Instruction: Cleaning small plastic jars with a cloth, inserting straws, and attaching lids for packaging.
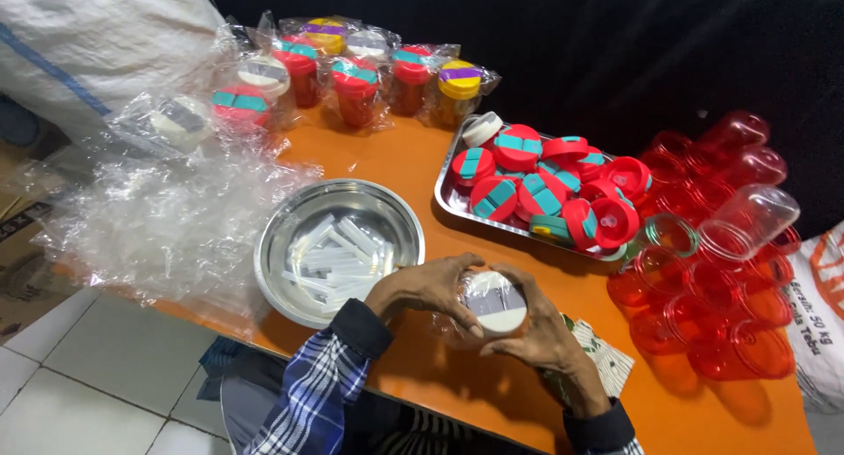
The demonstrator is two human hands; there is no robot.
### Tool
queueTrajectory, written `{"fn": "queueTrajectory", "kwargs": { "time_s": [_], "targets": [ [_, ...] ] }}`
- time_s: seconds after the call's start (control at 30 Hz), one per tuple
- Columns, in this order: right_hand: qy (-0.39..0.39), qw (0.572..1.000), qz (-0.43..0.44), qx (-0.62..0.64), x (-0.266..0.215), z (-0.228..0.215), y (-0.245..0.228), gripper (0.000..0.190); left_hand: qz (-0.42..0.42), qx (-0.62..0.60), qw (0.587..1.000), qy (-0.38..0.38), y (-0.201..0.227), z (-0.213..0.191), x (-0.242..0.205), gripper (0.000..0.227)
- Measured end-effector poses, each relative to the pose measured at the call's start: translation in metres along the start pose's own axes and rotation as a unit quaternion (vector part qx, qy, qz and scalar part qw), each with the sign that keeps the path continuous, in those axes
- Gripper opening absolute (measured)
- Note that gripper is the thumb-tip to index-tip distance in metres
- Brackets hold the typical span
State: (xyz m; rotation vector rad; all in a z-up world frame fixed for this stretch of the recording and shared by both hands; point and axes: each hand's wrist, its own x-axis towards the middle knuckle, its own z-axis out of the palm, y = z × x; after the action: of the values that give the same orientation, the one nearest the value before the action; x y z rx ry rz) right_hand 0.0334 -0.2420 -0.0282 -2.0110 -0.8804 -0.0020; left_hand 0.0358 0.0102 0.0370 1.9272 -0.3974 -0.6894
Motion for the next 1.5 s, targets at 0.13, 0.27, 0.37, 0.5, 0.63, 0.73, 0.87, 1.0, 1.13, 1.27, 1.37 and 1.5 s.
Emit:
{"fn": "queueTrajectory", "kwargs": {
  "time_s": [0.13,0.27,0.37,0.5,0.63,0.73,0.87,1.0,1.13,1.27,1.37,1.5],
  "targets": [
    [-0.060,0.996,0.072,0.006,-0.003,-0.003,-0.011,0.126,-0.065,0.055,0.995,-0.045,0.022,-0.007,-0.009,0.140],
    [-0.006,0.999,0.038,0.006,-0.009,0.003,-0.008,0.099,-0.042,0.021,0.997,-0.067,0.017,-0.009,-0.004,0.144],
    [0.033,0.997,0.074,-0.012,-0.012,0.005,-0.026,0.100,-0.028,0.051,0.995,-0.075,0.028,-0.014,-0.009,0.148],
    [0.047,0.994,0.079,-0.064,-0.006,-0.007,-0.050,0.106,-0.063,0.105,0.986,-0.114,0.074,-0.034,-0.039,0.152],
    [0.056,0.994,0.021,-0.086,0.030,-0.030,-0.087,0.100,-0.052,0.196,0.975,-0.088,0.076,-0.062,-0.048,0.147],
    [0.096,0.984,-0.012,-0.147,0.065,-0.042,-0.099,0.103,0.045,0.117,0.989,-0.076,0.059,-0.104,-0.057,0.134],
    [0.166,0.976,-0.019,-0.136,0.130,-0.049,-0.081,0.100,0.039,0.108,0.993,0.035,0.020,-0.173,-0.052,0.081],
    [0.196,0.978,0.011,-0.071,0.211,-0.021,-0.066,0.088,-0.142,0.308,0.905,0.257,-0.031,-0.233,-0.015,0.060],
    [0.161,0.986,0.037,-0.035,0.280,0.011,-0.030,0.088,-0.059,0.219,0.898,0.377,-0.051,-0.268,0.019,0.066],
    [0.146,0.988,0.055,-0.011,0.324,0.048,0.033,0.103,-0.039,0.239,0.872,0.424,-0.077,-0.288,0.050,0.068],
    [0.154,0.986,0.057,-0.006,0.351,0.070,0.065,0.103,-0.057,0.284,0.859,0.423,-0.090,-0.297,0.066,0.080],
    [0.170,0.984,0.054,-0.005,0.372,0.091,0.091,0.098,-0.070,0.348,0.847,0.396,-0.119,-0.303,0.092,0.093]
  ]
}}
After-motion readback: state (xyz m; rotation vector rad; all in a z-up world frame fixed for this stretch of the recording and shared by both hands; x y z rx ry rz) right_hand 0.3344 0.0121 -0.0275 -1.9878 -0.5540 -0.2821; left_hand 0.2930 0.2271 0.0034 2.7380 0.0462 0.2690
